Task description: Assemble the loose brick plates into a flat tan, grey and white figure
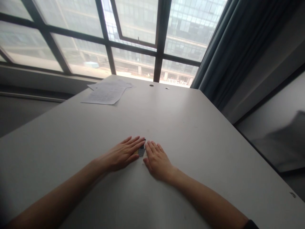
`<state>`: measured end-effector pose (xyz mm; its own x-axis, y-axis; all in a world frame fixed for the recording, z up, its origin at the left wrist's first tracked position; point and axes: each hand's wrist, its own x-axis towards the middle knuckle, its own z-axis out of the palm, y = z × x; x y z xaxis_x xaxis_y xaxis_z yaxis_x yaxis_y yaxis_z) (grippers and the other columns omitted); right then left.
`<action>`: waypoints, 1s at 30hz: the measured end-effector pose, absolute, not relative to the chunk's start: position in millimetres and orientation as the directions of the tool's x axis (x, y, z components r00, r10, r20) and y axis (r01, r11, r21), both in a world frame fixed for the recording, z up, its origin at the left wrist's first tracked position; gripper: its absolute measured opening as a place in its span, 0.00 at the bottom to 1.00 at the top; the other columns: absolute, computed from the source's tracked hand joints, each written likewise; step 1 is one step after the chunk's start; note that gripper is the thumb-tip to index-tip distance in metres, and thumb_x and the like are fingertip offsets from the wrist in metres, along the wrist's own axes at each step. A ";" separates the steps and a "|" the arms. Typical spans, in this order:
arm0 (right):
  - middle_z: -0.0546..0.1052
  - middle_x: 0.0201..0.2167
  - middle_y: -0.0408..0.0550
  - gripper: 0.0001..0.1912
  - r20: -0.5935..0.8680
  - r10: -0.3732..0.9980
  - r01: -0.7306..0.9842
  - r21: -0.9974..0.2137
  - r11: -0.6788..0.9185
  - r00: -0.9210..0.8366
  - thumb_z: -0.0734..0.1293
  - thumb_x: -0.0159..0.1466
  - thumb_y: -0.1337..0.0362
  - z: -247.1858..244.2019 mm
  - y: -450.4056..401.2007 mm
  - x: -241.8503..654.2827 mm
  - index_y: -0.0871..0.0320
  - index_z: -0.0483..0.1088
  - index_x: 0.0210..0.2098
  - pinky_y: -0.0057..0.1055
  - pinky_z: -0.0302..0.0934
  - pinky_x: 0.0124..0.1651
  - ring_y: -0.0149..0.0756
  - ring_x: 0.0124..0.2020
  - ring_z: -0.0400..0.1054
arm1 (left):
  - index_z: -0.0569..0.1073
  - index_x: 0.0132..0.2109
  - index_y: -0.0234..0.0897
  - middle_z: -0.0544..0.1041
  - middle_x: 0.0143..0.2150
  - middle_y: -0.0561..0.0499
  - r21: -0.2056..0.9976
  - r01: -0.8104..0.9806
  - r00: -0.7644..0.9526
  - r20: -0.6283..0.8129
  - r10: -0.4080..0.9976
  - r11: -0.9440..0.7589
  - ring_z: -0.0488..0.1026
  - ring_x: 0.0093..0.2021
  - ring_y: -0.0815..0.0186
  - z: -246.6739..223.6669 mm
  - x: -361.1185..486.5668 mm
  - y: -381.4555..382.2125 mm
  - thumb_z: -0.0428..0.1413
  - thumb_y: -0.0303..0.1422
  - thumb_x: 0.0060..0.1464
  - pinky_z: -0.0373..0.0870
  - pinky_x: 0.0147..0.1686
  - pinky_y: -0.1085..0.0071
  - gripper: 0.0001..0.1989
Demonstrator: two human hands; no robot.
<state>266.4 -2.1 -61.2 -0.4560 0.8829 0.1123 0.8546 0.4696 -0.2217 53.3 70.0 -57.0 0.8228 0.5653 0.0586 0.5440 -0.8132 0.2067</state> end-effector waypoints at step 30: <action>0.52 0.67 0.56 0.30 0.154 0.908 0.894 -0.175 0.413 -0.390 0.53 0.69 0.59 -69.9 -47.8 453.2 0.59 0.44 0.68 0.48 0.48 0.67 0.42 0.68 0.45 | 0.52 0.66 0.37 0.52 0.69 0.43 0.299 0.354 0.896 0.163 0.413 -0.886 0.47 0.68 0.55 -63.7 245.7 51.1 0.39 0.47 0.63 0.43 0.64 0.51 0.30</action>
<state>453.2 -47.8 -69.9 -0.3897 0.9080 0.1539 0.8936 0.4132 -0.1754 245.7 51.1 -63.7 0.8960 0.4128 0.1634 0.3538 -0.8863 0.2989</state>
